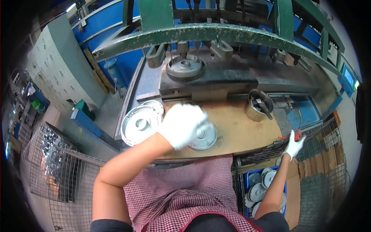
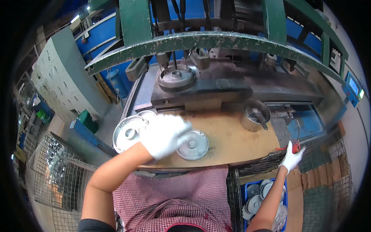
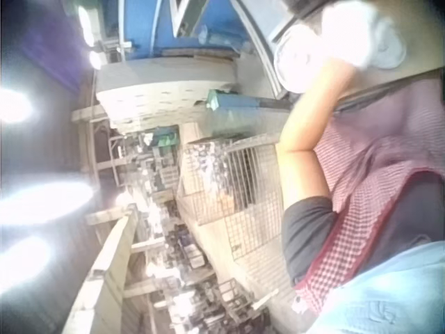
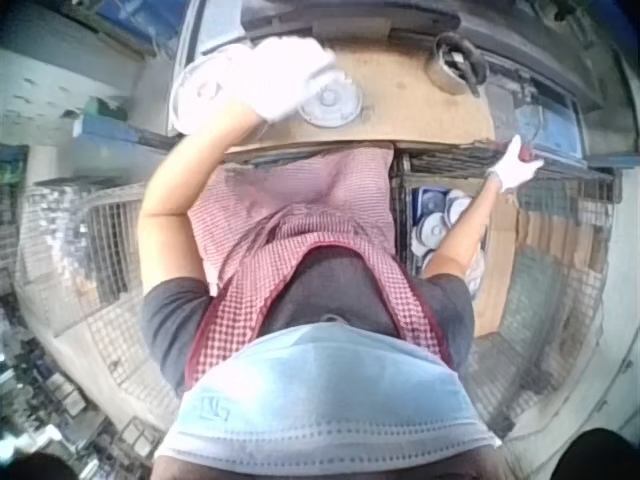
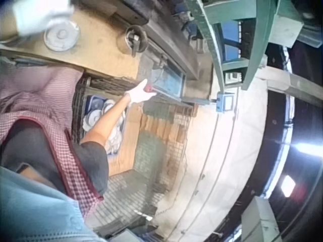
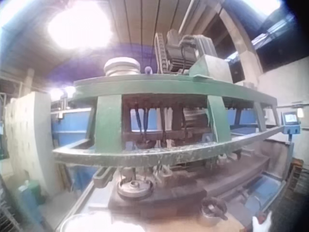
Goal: Operating a metal press to process circular metal plates and sorting them into containers.
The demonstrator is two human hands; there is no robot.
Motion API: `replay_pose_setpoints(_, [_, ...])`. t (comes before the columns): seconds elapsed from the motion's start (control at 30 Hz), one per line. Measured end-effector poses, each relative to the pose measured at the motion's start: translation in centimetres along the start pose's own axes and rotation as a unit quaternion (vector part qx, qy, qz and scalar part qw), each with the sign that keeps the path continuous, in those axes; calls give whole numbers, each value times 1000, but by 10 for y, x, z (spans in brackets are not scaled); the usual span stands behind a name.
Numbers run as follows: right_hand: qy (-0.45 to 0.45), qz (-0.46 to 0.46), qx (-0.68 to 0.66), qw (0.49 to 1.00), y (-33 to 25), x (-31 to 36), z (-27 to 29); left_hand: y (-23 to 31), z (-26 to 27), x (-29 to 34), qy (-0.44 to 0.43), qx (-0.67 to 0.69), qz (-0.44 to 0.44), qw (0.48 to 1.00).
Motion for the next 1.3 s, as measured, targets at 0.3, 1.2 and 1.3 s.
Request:
replay_pose_setpoints(0.3, [-98,-57,-14,993,-27,-19,29,38,-84,94,-80,85,226,967])
replay_pose_setpoints(1.2, [-669,353,245,606,-230,214,12,4,-138,107,-88,92,302,945])
replay_pose_setpoints(1.3, [-635,356,268,631,-216,176,27,5,-140,107,-79,87,304,945])
Point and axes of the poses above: each hand's wrist, its own x-axis away from the middle knuckle, its own z-axis out of the back of the hand, y = z × x, the point moved 6 cm from there along -x, towards the middle knuckle, and after that the axes turned 1 degree about y, right-handed, at the moved point
